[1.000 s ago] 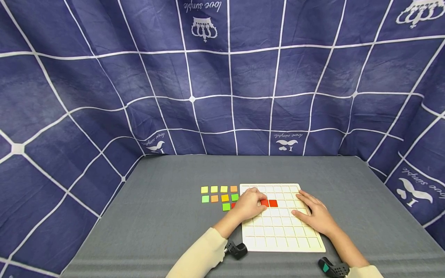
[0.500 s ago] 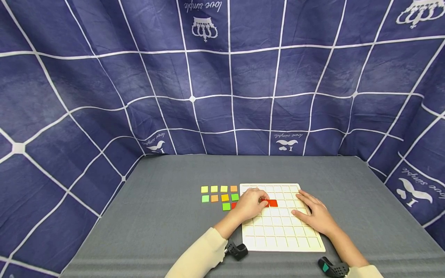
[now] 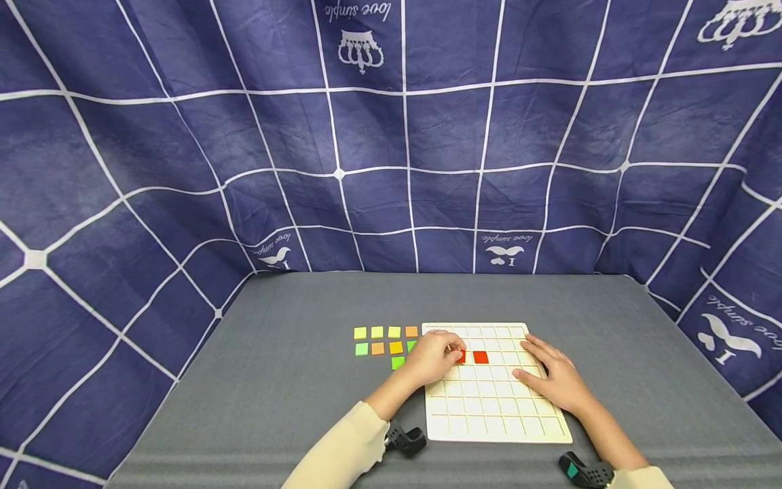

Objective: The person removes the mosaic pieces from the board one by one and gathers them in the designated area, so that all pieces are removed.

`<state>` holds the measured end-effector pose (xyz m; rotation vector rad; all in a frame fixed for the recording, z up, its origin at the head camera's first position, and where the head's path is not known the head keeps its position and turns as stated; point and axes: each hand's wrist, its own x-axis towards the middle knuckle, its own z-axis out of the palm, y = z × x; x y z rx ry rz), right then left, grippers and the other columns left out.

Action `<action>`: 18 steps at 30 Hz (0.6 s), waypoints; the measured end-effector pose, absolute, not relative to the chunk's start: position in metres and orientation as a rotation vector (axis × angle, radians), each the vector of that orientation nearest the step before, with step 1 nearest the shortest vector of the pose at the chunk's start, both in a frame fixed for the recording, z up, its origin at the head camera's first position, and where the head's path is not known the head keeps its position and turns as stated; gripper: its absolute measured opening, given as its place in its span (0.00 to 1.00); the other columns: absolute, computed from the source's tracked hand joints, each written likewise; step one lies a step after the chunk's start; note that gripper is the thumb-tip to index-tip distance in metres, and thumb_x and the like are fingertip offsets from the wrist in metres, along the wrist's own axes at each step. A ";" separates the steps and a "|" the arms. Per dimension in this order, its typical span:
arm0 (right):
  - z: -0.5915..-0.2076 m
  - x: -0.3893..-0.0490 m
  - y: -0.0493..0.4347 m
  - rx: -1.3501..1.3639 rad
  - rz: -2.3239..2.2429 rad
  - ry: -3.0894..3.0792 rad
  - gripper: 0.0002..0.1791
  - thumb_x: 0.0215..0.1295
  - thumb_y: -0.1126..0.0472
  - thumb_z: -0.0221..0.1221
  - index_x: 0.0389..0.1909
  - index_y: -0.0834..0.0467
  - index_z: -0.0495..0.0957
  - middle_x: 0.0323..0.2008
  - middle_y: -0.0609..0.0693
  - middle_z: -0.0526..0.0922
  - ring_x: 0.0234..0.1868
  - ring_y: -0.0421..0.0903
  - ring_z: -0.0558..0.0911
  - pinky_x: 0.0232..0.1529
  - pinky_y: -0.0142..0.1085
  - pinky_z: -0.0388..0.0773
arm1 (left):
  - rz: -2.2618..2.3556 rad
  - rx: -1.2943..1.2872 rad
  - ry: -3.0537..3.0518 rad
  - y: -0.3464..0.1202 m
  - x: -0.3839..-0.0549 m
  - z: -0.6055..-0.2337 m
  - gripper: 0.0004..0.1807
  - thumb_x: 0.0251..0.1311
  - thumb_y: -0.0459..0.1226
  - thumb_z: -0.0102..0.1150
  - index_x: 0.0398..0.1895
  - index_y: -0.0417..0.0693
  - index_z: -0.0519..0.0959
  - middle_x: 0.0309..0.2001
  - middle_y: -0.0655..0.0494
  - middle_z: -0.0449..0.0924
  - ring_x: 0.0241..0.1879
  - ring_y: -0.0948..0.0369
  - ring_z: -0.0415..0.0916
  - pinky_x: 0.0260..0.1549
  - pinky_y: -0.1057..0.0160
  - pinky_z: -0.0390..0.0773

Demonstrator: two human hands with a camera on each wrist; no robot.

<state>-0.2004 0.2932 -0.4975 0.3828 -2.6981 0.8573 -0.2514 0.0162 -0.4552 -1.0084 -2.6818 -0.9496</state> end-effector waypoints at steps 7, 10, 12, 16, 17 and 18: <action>-0.497 -0.200 0.293 0.383 0.852 -2.700 0.37 0.58 0.49 0.67 0.63 0.66 0.71 0.66 0.64 0.68 0.65 0.67 0.64 0.58 0.63 0.56 | -1.005 -1.013 -2.673 0.003 -0.252 -0.454 0.04 0.62 0.33 0.62 0.35 0.50 0.84 0.31 0.62 0.79 0.31 0.68 0.72 0.33 0.72 0.71; -0.497 -0.200 0.293 0.384 0.852 -2.704 0.37 0.58 0.49 0.67 0.64 0.66 0.71 0.66 0.64 0.67 0.65 0.68 0.64 0.58 0.63 0.56 | -1.012 -0.997 -2.680 -0.002 -0.252 -0.455 0.04 0.62 0.33 0.62 0.35 0.50 0.84 0.31 0.63 0.78 0.31 0.68 0.72 0.33 0.71 0.71; -0.496 -0.200 0.293 0.382 0.851 -2.709 0.37 0.58 0.49 0.66 0.64 0.66 0.71 0.66 0.64 0.67 0.65 0.68 0.64 0.58 0.64 0.56 | -1.008 -0.989 -2.679 -0.005 -0.251 -0.455 0.03 0.62 0.33 0.63 0.35 0.50 0.84 0.31 0.63 0.78 0.31 0.68 0.72 0.33 0.71 0.72; -0.496 -0.200 0.293 0.377 0.853 -2.717 0.37 0.58 0.48 0.66 0.64 0.66 0.71 0.66 0.64 0.67 0.66 0.67 0.64 0.59 0.64 0.56 | -1.000 -0.993 -2.670 -0.011 -0.251 -0.455 0.03 0.61 0.33 0.63 0.35 0.49 0.84 0.31 0.62 0.79 0.31 0.68 0.73 0.33 0.71 0.72; -0.497 -0.200 0.294 0.378 0.854 -2.717 0.37 0.58 0.48 0.66 0.64 0.66 0.71 0.66 0.64 0.67 0.65 0.67 0.64 0.58 0.64 0.56 | -1.006 -0.994 -2.667 -0.013 -0.251 -0.455 0.03 0.61 0.32 0.63 0.35 0.48 0.84 0.32 0.61 0.79 0.31 0.68 0.73 0.33 0.71 0.72; -0.497 -0.200 0.294 0.378 0.854 -2.716 0.37 0.58 0.48 0.66 0.64 0.66 0.71 0.66 0.64 0.67 0.65 0.67 0.64 0.59 0.64 0.56 | -1.013 -0.995 -2.665 -0.014 -0.251 -0.455 0.03 0.61 0.32 0.63 0.35 0.48 0.84 0.31 0.61 0.79 0.30 0.68 0.73 0.32 0.72 0.72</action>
